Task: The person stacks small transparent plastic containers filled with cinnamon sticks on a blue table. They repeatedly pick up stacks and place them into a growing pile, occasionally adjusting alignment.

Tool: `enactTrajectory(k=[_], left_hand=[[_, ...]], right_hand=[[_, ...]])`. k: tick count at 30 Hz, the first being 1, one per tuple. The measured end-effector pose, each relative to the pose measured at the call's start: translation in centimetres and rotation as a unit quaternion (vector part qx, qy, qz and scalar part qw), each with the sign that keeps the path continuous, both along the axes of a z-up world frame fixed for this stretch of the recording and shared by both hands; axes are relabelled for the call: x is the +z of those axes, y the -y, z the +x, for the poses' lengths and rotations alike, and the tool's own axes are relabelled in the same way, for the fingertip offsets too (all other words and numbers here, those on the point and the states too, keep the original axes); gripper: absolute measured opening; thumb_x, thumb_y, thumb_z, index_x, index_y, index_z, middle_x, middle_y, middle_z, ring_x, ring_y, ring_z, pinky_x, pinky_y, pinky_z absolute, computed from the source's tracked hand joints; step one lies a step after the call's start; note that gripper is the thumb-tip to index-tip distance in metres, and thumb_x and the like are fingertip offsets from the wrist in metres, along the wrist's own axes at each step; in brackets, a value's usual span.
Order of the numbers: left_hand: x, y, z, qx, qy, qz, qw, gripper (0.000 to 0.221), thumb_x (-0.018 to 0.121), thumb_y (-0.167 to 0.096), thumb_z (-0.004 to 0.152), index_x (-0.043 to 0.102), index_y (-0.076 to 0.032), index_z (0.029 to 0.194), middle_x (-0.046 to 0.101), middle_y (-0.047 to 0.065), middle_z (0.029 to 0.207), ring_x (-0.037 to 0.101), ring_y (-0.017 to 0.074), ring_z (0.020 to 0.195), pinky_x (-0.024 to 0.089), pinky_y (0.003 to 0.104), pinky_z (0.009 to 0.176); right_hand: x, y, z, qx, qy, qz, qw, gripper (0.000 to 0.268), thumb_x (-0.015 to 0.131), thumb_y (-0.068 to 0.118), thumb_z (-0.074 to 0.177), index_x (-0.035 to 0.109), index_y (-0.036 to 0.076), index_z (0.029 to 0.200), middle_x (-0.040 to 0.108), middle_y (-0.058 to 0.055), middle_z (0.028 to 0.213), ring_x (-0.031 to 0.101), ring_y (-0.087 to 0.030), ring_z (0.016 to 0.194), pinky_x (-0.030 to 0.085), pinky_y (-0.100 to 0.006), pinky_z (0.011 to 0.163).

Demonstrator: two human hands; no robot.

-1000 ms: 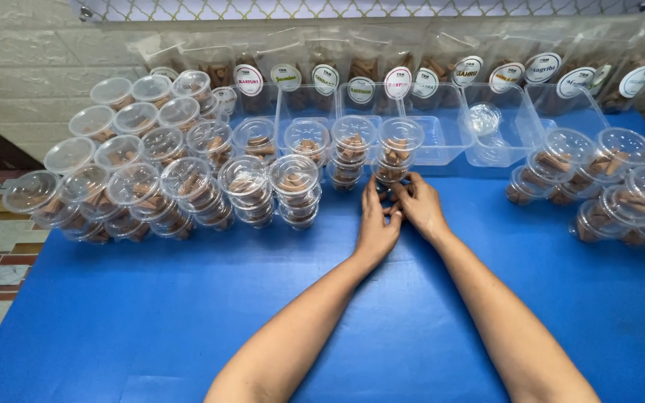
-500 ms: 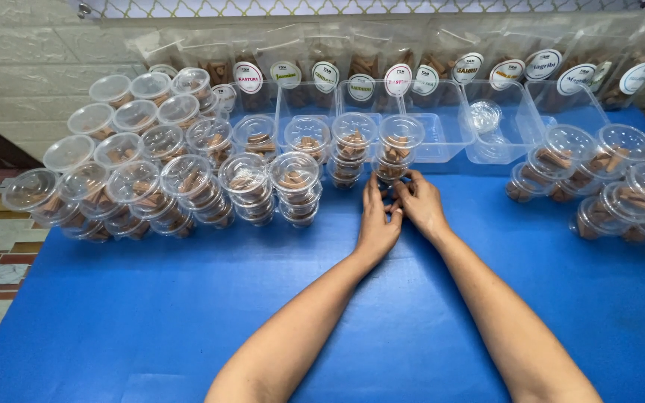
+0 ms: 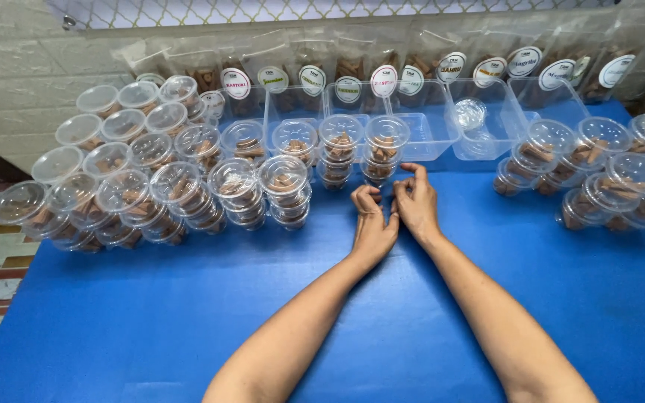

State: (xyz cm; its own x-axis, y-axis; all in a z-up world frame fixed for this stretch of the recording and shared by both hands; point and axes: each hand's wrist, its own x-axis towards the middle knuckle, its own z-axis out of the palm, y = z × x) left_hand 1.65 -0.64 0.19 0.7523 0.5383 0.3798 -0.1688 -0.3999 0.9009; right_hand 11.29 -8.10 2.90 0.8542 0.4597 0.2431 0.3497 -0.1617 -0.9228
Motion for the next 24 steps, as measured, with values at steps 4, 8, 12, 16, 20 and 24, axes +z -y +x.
enactTrajectory(k=[4,8,12,16,20,24], left_hand=[[2.0,0.3,-1.2,-0.019,-0.018,0.033,0.999,0.056,0.069,0.002,0.080,0.028,-0.008,0.118,0.032,0.016,0.126,0.059,0.0448,0.110,0.058,0.045,0.097],[2.4,0.4,-1.6,-0.029,-0.027,0.049,0.998,0.056,0.069,0.000,0.081,0.029,-0.011,0.118,0.033,0.016,0.127,0.060,0.0417,0.109,0.055,0.050,0.097],[2.2,0.3,-1.4,-0.030,-0.034,0.059,0.997,0.057,0.069,0.000,0.082,0.029,-0.010,0.121,0.033,0.018,0.131,0.060,0.0410,0.109,0.053,0.051,0.098],[2.8,0.5,-1.9,-0.043,-0.037,0.053,0.997,0.057,0.068,0.001,0.082,0.029,-0.010,0.122,0.032,0.019,0.132,0.058,0.0454,0.112,0.050,0.054,0.101],[3.0,0.6,-1.9,-0.042,-0.048,0.060,0.996,0.058,0.068,0.000,0.083,0.028,-0.010,0.124,0.032,0.019,0.133,0.058,0.0448,0.113,0.050,0.054,0.100],[3.2,0.5,-2.0,-0.049,-0.063,0.064,0.995,0.058,0.067,-0.001,0.084,0.028,-0.011,0.126,0.032,0.017,0.133,0.057,0.0441,0.115,0.050,0.054,0.101]], right_hand=[[1.6,1.2,-0.9,-0.076,0.147,0.004,0.986,0.029,0.053,0.008,0.100,0.049,0.007,0.129,0.070,-0.021,0.088,0.070,-0.040,0.070,0.053,-0.044,0.063],[1.7,3.2,1.1,-0.193,0.379,0.017,0.905,0.041,0.065,0.007,0.092,0.044,0.009,0.128,0.053,-0.012,0.116,0.052,-0.033,0.111,0.038,-0.046,0.101],[-1.8,7.8,7.4,-0.309,0.467,0.016,0.828,0.049,0.077,0.014,0.092,0.042,0.006,0.125,0.039,-0.016,0.143,0.033,-0.038,0.137,0.016,-0.051,0.118],[0.1,10.2,6.1,-0.391,0.411,0.009,0.823,0.060,0.080,0.016,0.092,0.038,0.006,0.133,0.035,-0.016,0.148,0.032,-0.035,0.141,0.016,-0.047,0.116],[1.1,9.8,5.0,-0.467,0.279,0.020,0.838,0.079,0.090,0.016,0.088,0.032,0.013,0.141,0.026,-0.011,0.153,0.033,-0.034,0.142,0.024,-0.055,0.111],[1.0,9.7,5.4,-0.508,0.188,0.026,0.840,0.093,0.099,0.011,0.082,0.028,0.015,0.143,0.026,-0.012,0.150,0.037,-0.039,0.140,0.030,-0.062,0.107]])
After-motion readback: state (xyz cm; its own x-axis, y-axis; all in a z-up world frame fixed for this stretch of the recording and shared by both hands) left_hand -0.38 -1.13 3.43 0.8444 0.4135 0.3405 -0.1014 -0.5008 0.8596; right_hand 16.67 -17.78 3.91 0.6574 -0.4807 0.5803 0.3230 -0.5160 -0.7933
